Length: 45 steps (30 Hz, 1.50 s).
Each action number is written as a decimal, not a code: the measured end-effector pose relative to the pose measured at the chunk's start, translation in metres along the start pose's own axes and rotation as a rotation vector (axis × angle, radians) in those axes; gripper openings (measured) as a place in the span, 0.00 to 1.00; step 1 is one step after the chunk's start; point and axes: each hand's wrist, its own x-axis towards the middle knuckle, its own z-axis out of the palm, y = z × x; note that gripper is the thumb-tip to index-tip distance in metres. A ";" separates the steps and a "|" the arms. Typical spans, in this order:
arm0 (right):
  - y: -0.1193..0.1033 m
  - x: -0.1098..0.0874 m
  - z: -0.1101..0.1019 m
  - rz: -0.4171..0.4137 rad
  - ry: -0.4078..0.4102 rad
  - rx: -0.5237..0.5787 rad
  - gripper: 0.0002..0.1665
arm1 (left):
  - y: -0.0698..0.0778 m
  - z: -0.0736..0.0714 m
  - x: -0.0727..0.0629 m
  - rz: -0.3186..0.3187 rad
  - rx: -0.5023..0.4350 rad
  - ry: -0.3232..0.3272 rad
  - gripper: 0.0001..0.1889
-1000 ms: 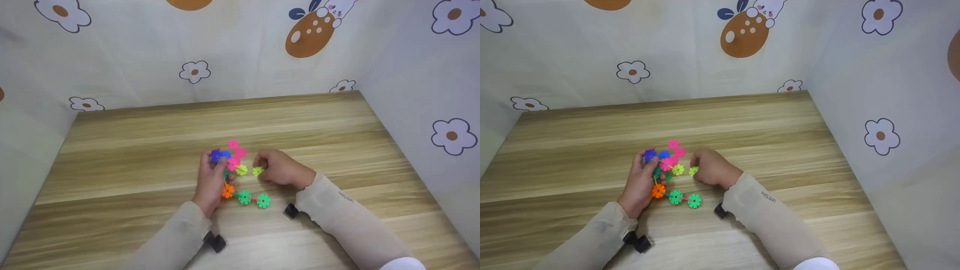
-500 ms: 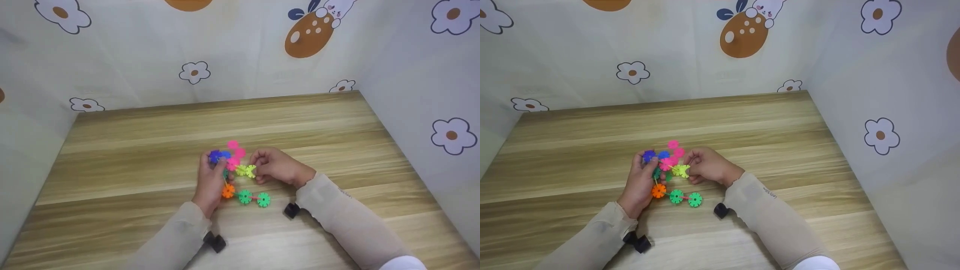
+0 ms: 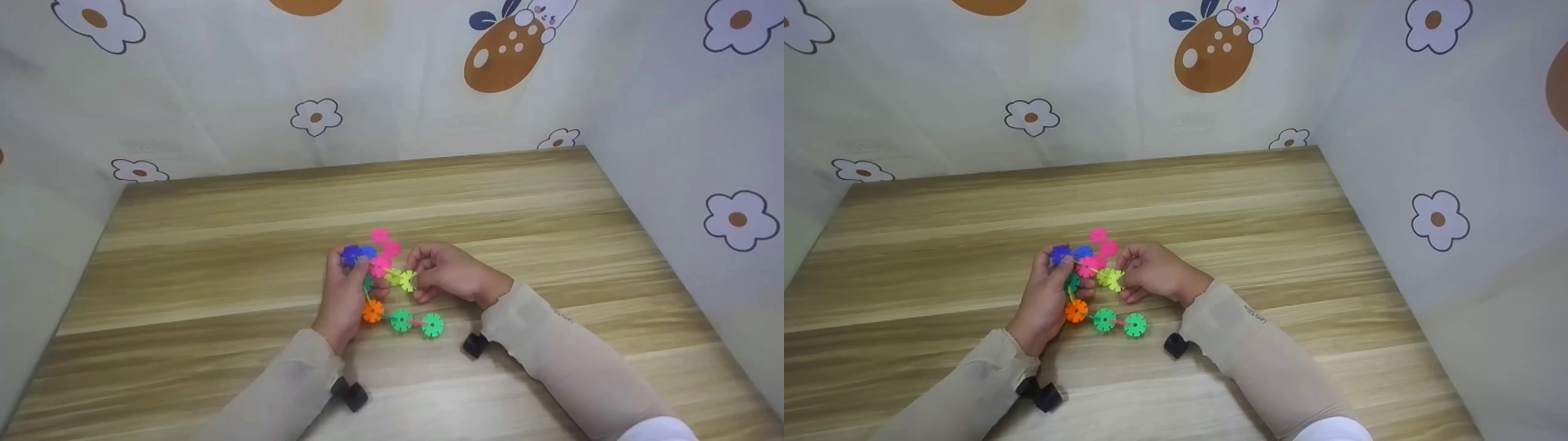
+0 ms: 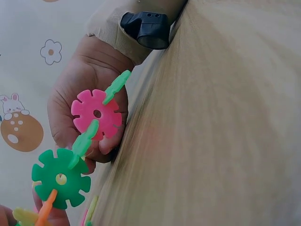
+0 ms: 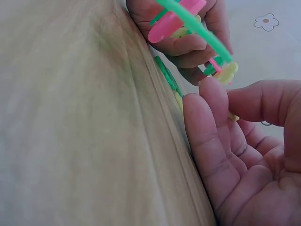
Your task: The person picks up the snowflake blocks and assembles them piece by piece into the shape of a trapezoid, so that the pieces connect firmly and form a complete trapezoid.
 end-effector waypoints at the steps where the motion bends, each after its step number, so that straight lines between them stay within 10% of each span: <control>1: 0.000 0.000 0.000 0.002 -0.003 0.011 0.12 | 0.000 0.000 0.000 -0.002 0.005 0.000 0.12; 45: -0.002 -0.002 0.009 -0.027 0.020 0.061 0.10 | 0.005 -0.002 -0.002 -0.054 0.096 -0.090 0.16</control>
